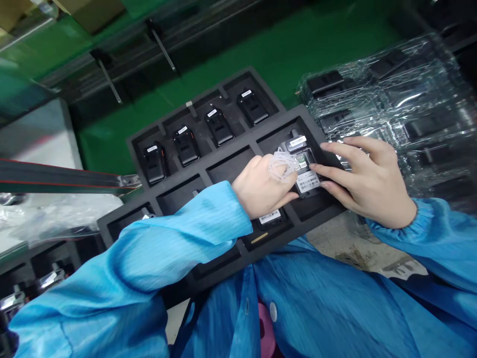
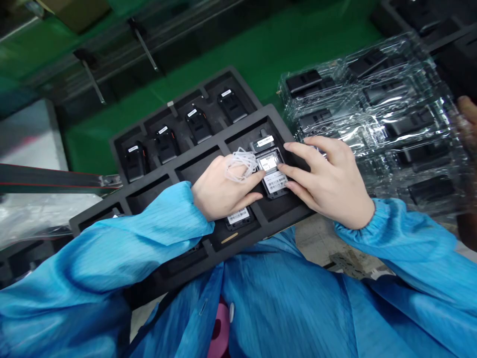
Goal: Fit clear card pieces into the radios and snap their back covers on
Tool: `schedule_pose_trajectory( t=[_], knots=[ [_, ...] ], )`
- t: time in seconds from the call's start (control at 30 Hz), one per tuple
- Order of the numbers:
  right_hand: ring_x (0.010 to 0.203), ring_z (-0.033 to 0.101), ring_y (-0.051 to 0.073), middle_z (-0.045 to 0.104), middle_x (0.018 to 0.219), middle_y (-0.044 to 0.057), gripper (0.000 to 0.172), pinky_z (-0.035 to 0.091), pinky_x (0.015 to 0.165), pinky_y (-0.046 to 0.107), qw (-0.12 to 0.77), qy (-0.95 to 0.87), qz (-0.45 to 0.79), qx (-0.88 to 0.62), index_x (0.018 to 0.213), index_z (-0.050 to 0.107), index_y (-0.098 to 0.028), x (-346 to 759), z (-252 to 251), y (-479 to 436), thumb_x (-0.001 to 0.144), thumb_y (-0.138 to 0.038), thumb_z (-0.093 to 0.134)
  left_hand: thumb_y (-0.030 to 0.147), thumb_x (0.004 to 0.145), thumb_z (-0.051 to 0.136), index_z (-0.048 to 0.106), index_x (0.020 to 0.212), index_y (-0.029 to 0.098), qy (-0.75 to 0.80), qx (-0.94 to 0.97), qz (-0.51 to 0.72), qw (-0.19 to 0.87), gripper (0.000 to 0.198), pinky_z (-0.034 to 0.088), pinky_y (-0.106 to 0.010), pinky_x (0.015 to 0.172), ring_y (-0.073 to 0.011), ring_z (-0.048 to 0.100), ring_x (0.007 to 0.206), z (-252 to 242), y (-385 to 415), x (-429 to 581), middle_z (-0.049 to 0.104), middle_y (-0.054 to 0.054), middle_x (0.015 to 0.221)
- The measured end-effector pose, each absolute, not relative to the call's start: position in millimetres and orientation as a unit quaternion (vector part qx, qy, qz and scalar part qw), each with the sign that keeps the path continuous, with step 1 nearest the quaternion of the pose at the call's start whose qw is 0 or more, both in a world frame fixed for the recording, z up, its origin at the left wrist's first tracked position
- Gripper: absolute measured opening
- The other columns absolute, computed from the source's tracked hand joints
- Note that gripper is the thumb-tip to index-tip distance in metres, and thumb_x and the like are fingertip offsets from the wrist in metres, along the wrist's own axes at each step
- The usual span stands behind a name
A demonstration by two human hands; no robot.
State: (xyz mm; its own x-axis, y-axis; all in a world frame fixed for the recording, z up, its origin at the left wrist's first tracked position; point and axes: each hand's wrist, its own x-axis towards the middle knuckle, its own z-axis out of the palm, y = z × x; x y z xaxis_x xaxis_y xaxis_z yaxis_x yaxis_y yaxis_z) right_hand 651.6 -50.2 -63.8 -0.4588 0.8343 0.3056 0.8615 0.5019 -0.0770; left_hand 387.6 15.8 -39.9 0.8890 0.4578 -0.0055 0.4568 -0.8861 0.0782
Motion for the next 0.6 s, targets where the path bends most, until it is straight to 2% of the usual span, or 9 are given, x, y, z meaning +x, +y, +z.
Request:
schedule_pose_trajectory(
  t=[0.13,0.33,0.47,0.53,0.6],
  knots=[
    [0.137,0.048,0.038,0.056,0.151,0.006,0.034,0.046,0.107,0.059,0.151,-0.851,-0.04,-0.501,0.124,0.071,-0.027,648,-63,-55,0.093,-0.039,0.066,0.048,0.104,0.048,0.071,0.115,0.016,0.238,0.97,0.014,0.036,0.041,0.04,-0.04,0.081,-0.0316,0.06,0.105,-36,15,393,0.068,-0.017,0.112],
    [0.135,0.049,0.038,0.057,0.149,0.008,0.034,0.047,0.105,0.057,0.151,-0.851,-0.058,-0.499,0.126,0.069,-0.024,644,-60,-55,0.095,-0.037,0.063,0.046,0.103,0.049,0.069,0.127,0.016,0.249,0.968,0.033,0.017,0.043,0.044,-0.042,0.083,-0.0343,0.063,0.107,-40,16,391,0.068,-0.017,0.113],
    [0.136,0.046,0.038,0.053,0.152,0.009,0.039,0.044,0.108,0.057,0.147,-0.845,-0.053,-0.512,0.129,0.068,-0.023,639,-61,-48,0.097,-0.043,0.06,0.045,0.103,0.049,0.072,0.124,0.015,0.249,0.967,0.043,0.032,0.043,0.048,-0.045,0.083,-0.0357,0.064,0.107,-39,19,391,0.069,-0.019,0.111],
    [0.136,0.046,0.038,0.052,0.152,0.011,0.046,0.043,0.11,0.057,0.141,-0.842,-0.049,-0.518,0.136,0.065,-0.021,637,-62,-43,0.097,-0.046,0.058,0.04,0.103,0.047,0.072,0.123,0.016,0.254,0.962,0.074,0.073,0.04,0.049,-0.045,0.085,-0.0327,0.065,0.105,-35,20,389,0.07,-0.018,0.111],
    [0.136,0.045,0.038,0.053,0.151,0.012,0.049,0.043,0.11,0.057,0.134,-0.844,-0.041,-0.517,0.138,0.064,-0.02,636,-63,-39,0.098,-0.047,0.057,0.032,0.103,0.046,0.073,0.122,0.018,0.27,0.943,0.123,0.148,0.036,0.05,-0.041,0.087,-0.0264,0.067,0.098,-28,19,381,0.073,-0.013,0.106]
  ],
)
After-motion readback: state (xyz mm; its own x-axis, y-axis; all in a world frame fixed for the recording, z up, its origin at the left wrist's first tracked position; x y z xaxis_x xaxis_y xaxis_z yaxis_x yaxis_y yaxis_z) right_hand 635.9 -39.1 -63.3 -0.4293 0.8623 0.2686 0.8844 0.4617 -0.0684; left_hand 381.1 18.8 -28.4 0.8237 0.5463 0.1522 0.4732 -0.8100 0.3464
